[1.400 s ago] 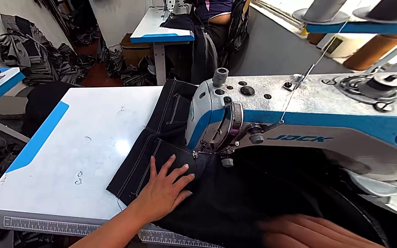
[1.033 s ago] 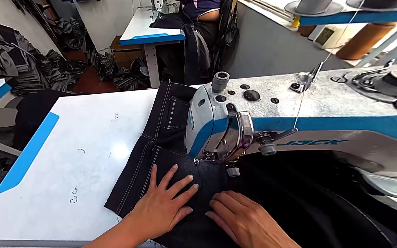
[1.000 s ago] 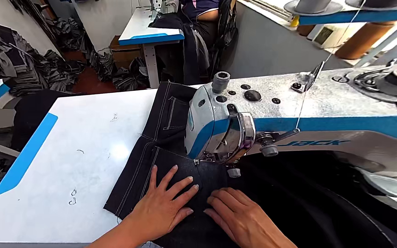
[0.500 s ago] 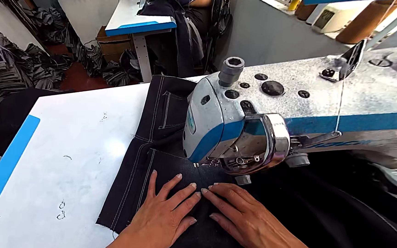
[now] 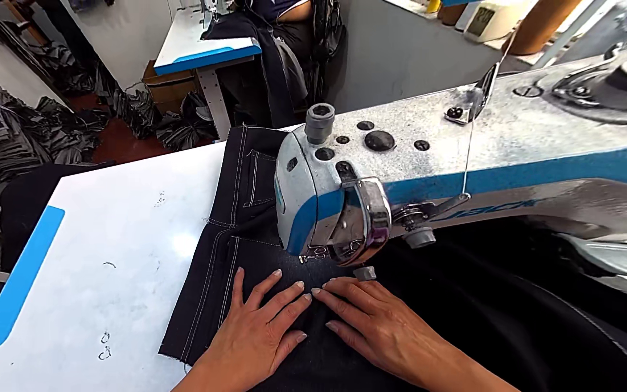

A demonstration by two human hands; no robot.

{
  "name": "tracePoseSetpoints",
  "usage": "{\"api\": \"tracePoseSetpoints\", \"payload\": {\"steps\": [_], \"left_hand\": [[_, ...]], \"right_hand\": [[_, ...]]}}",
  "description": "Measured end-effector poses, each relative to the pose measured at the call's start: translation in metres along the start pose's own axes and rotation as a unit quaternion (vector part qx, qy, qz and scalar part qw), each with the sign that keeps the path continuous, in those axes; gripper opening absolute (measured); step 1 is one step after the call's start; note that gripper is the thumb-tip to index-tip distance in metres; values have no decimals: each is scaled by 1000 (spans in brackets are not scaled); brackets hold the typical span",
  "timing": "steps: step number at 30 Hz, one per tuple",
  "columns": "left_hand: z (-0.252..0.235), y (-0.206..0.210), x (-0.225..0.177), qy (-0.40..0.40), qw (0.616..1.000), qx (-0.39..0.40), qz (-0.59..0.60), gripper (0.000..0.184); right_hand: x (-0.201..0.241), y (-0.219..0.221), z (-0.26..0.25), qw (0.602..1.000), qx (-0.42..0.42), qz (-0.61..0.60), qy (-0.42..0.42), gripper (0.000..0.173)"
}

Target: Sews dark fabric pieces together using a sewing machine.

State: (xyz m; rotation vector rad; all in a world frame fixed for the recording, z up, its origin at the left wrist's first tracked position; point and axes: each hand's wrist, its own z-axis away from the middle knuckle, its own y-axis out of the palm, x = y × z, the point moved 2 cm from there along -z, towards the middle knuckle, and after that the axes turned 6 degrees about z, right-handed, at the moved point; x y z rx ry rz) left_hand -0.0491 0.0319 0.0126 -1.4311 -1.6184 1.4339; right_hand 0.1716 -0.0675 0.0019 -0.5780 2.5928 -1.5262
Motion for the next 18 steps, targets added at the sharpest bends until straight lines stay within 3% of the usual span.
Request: {"api": "tracePoseSetpoints", "payload": {"steps": [18], "left_hand": [[-25, -4, 34, 7, 1000, -4, 9, 45]], "right_hand": [[-28, 11, -23, 1000, -10, -18, -9, 39]]}}
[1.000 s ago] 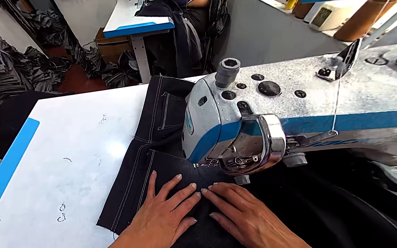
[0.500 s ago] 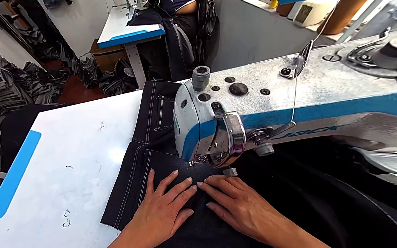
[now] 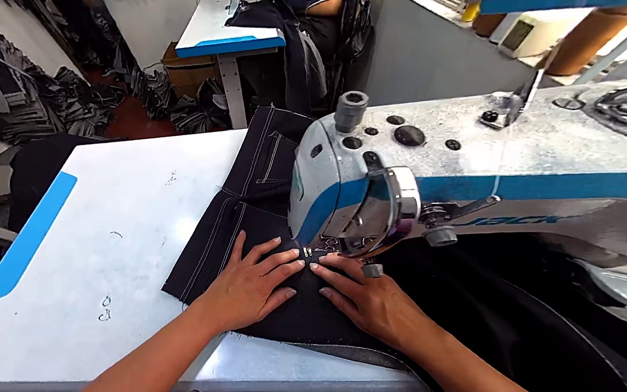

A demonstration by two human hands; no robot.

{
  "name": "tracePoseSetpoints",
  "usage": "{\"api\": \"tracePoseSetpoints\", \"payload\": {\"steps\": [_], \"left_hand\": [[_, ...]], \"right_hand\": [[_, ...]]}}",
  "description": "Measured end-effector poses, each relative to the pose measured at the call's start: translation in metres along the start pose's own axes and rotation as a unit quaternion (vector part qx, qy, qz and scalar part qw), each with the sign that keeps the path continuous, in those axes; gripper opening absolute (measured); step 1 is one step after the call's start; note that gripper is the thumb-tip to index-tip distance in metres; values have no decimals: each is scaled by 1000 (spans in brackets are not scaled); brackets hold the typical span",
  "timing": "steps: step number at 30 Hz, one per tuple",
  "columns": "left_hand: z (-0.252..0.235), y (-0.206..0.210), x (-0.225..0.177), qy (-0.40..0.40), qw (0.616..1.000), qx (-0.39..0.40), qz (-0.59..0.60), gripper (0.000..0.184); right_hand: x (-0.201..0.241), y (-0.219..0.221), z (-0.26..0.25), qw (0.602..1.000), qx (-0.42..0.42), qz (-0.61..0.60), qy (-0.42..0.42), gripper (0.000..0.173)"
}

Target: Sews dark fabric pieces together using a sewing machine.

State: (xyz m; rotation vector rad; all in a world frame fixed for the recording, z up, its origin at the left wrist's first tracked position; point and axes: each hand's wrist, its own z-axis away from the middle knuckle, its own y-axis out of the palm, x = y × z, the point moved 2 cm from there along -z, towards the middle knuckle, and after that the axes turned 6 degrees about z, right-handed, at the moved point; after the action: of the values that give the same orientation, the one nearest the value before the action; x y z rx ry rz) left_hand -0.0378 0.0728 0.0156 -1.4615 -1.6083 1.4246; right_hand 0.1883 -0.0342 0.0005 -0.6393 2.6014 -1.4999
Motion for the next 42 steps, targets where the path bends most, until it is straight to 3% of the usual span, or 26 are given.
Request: {"api": "tracePoseSetpoints", "payload": {"steps": [12, 29, 37, 42], "left_hand": [[0, -5, 6, 9, 999, 35, 31, 47], [-7, -5, 13, 8, 999, 19, 27, 47], [-6, -6, 12, 11, 1000, 17, 18, 47], [-6, -5, 13, 14, 1000, 16, 10, 47]], "right_hand": [[14, -2, -3, 1000, -18, 4, 14, 37], [4, -1, -11, 999, -30, -17, 34, 30], [-14, -16, -9, 961, -89, -189, 183, 57], [-15, -16, -13, 953, -99, -179, 222, 50]]}}
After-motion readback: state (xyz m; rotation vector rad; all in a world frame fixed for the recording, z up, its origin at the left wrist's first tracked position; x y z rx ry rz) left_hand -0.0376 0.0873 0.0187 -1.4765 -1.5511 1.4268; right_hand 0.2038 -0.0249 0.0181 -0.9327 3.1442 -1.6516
